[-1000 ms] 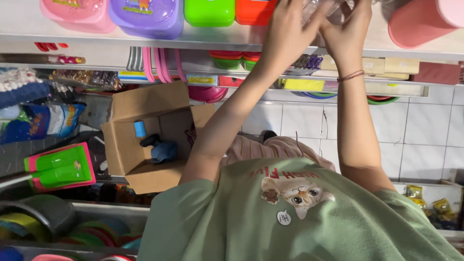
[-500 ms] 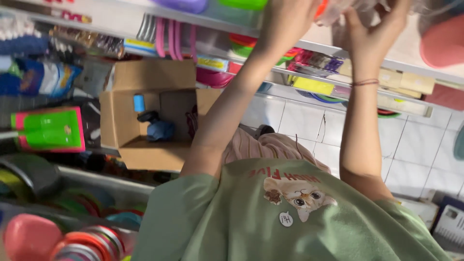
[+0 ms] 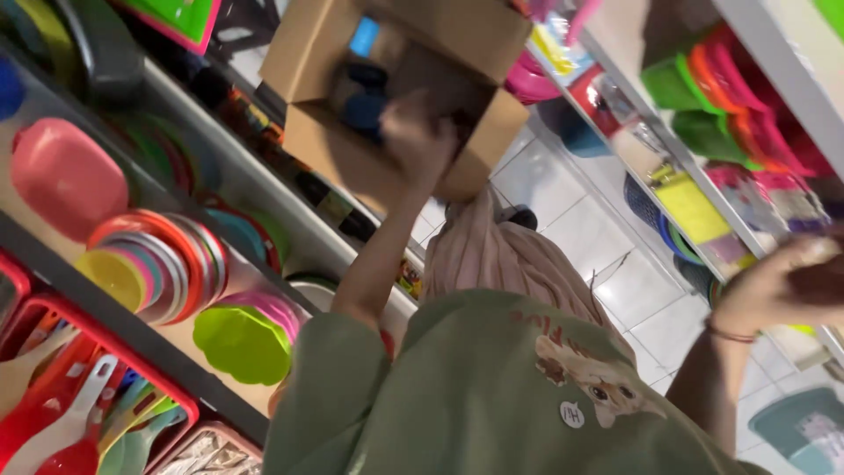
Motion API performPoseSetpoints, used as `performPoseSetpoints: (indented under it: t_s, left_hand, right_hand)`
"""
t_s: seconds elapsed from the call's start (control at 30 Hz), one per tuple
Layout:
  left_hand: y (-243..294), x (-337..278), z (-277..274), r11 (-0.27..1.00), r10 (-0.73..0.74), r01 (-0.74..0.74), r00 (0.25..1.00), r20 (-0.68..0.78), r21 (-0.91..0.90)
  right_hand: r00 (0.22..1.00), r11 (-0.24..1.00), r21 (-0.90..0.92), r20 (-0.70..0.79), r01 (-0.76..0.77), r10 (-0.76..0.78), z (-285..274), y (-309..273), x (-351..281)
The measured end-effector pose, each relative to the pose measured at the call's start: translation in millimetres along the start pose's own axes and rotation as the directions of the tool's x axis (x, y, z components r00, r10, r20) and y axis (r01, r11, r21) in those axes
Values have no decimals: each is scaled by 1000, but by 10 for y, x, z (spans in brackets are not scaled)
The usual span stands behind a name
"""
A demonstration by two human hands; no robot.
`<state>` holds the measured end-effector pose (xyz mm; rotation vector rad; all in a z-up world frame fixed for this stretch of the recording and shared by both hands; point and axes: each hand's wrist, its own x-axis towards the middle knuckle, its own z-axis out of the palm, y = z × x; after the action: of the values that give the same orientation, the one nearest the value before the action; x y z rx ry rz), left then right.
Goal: The person takes a green cup, a glass jar, and a plastic pitcher out of a cardboard box, wipes each item with a cloth, and places them onto a retail shelf. They also handle a barcode scanner inside the box.
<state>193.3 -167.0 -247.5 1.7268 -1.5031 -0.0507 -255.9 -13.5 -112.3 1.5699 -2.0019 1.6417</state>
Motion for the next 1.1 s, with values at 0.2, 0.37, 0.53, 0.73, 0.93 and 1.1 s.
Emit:
performPoseSetpoints:
  t_s: [0.2,0.37,0.53,0.73,0.93,1.1]
  left_hand:
    - [-2677,-1400,619,186,-967,914,106,230,360]
    - [-2505,-1385,780,100,-976,925,19,218,367]
    - [-2414,-1492,917,267,-941,953,227,249,142]
    - [-1889,-1303,119,377,-897,925,353,265,42]
    - [-1155,-1385,-791,458,-860,888,433,270,36]
    - [-772,-1420,-1212,580,-798,813,556,232,46]
  right_hand:
    - [819,932,282,573,-226,25,1244,-891,-597]
    - [598,959,254,790,-123,-132,2327,-1236,-1030]
    - [265,945,250,945,-211,-191,3480,-1501,-1316]
    - [47,946,268,959,182,-281,4796,-1460,-1671]
    - [-135,697,426,891,577,-432,5571,-1239,-2028]
    - [-142,401,429,805,809,-575,5779,-1106,-2314]
